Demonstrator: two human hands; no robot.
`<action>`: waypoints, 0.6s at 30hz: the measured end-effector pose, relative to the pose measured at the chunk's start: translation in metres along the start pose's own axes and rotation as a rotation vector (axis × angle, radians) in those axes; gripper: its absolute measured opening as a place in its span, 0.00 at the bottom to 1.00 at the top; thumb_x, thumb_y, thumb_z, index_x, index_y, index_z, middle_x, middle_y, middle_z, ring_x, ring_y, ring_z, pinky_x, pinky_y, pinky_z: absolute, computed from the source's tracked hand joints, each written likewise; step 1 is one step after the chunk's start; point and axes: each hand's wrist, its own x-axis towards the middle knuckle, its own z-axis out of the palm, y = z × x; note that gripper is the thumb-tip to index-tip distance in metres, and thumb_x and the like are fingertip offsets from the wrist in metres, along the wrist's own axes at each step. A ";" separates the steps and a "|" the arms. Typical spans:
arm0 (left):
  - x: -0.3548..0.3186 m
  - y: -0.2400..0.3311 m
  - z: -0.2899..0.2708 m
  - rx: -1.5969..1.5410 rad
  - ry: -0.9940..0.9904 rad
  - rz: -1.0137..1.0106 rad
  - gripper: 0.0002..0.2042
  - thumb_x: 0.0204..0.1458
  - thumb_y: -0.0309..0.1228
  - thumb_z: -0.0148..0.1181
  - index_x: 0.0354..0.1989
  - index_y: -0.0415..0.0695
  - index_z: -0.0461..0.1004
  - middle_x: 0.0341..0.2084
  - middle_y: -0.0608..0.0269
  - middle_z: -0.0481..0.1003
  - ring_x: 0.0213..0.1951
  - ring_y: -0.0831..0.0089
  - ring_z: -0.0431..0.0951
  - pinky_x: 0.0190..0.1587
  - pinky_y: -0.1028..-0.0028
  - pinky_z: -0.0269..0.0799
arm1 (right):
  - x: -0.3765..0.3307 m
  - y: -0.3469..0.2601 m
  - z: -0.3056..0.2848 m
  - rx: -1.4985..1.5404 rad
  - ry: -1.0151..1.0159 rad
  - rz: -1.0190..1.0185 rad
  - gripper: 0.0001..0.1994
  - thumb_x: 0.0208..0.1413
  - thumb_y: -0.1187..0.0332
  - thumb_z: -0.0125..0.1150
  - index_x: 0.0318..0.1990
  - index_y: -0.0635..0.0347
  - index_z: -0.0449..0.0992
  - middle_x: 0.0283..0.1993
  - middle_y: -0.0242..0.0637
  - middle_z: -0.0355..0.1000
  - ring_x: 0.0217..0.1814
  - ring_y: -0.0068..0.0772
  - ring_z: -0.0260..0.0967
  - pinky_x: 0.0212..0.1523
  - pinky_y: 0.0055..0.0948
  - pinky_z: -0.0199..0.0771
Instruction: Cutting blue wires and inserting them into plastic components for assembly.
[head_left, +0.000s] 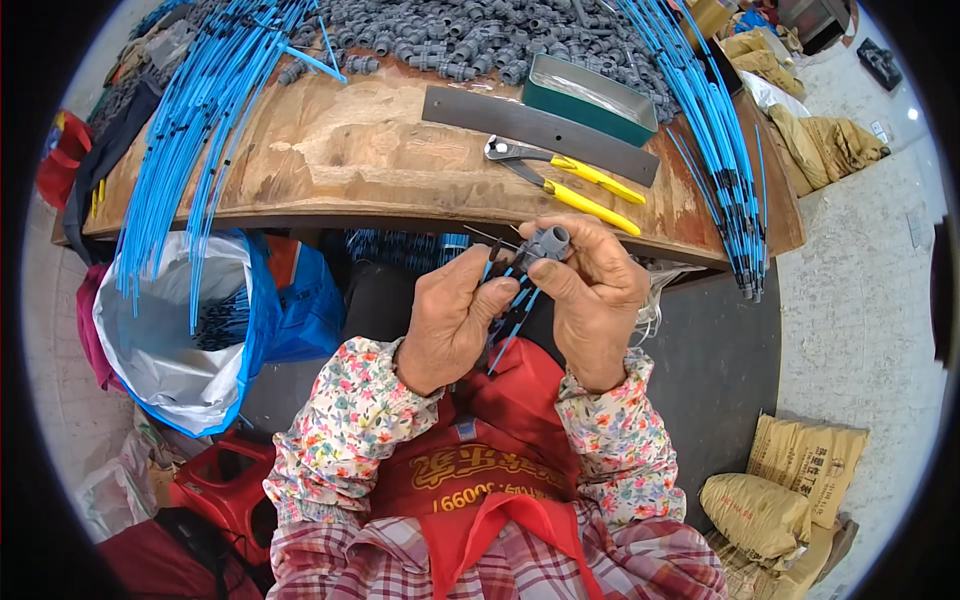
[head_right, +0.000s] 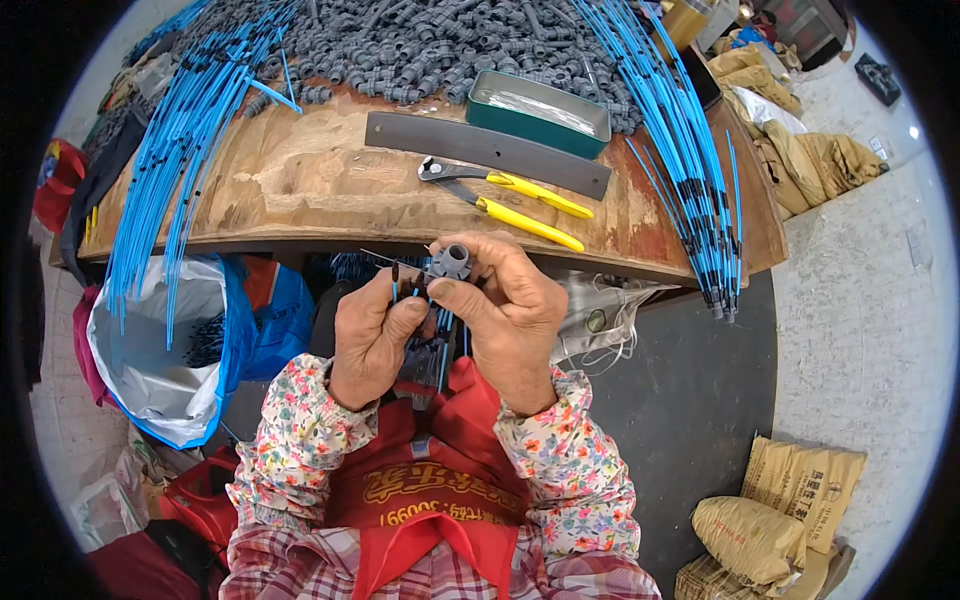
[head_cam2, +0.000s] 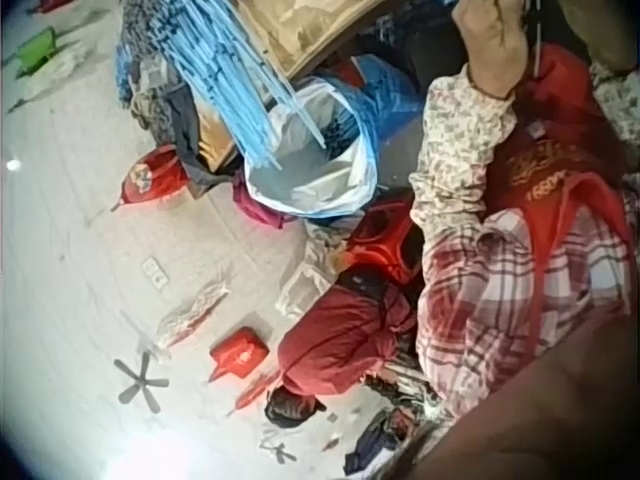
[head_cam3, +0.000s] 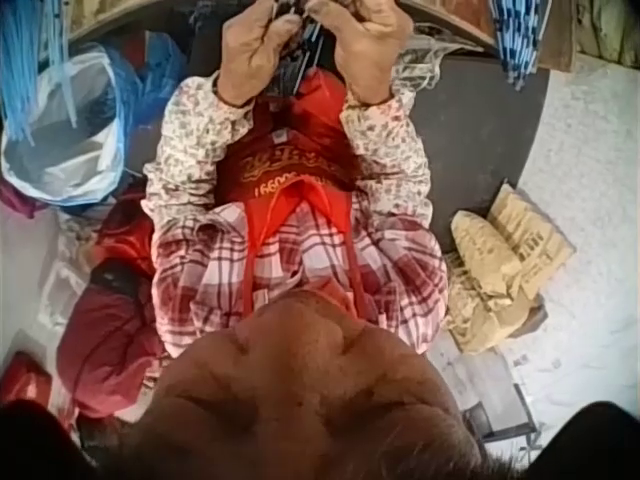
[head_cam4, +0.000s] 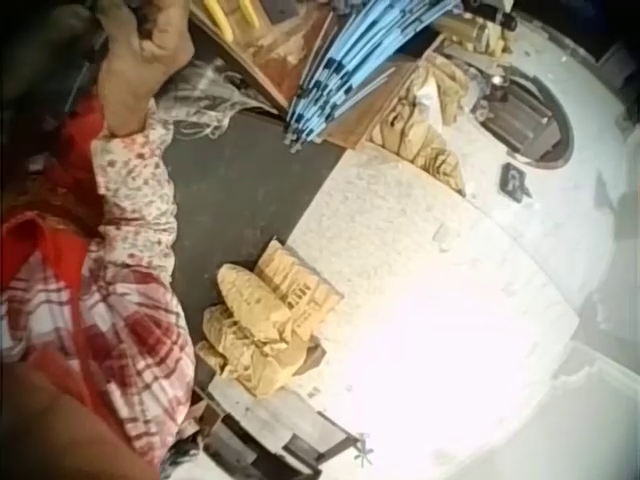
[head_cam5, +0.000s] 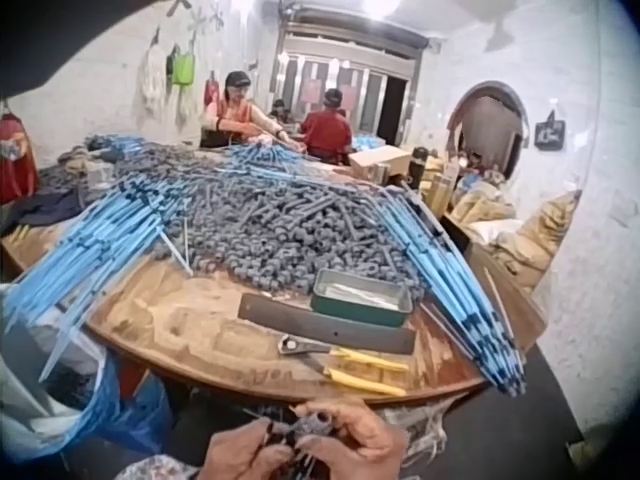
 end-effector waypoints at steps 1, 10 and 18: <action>0.000 0.000 0.001 -0.060 0.016 -0.022 0.13 0.60 0.34 0.51 0.40 0.33 0.69 0.21 0.63 0.69 0.22 0.80 0.68 0.25 0.79 0.63 | 0.001 0.000 -0.002 0.004 -0.010 0.017 0.17 0.46 0.80 0.64 0.46 0.71 0.71 0.44 0.43 0.74 0.42 0.24 0.70 0.45 0.20 0.71; 0.002 -0.016 -0.001 0.349 0.079 0.344 0.08 0.54 0.24 0.54 0.40 0.34 0.68 0.27 0.49 0.68 0.28 0.53 0.72 0.29 0.67 0.68 | 0.003 0.001 -0.003 -0.030 -0.030 -0.002 0.17 0.44 0.80 0.66 0.44 0.72 0.73 0.41 0.45 0.74 0.42 0.28 0.72 0.45 0.24 0.71; 0.007 -0.018 -0.011 0.271 -0.054 0.372 0.11 0.58 0.32 0.51 0.37 0.33 0.70 0.24 0.53 0.68 0.22 0.59 0.70 0.24 0.70 0.63 | 0.015 -0.003 -0.014 -0.052 -0.179 0.007 0.16 0.42 0.77 0.67 0.41 0.73 0.74 0.40 0.46 0.74 0.42 0.33 0.72 0.47 0.28 0.70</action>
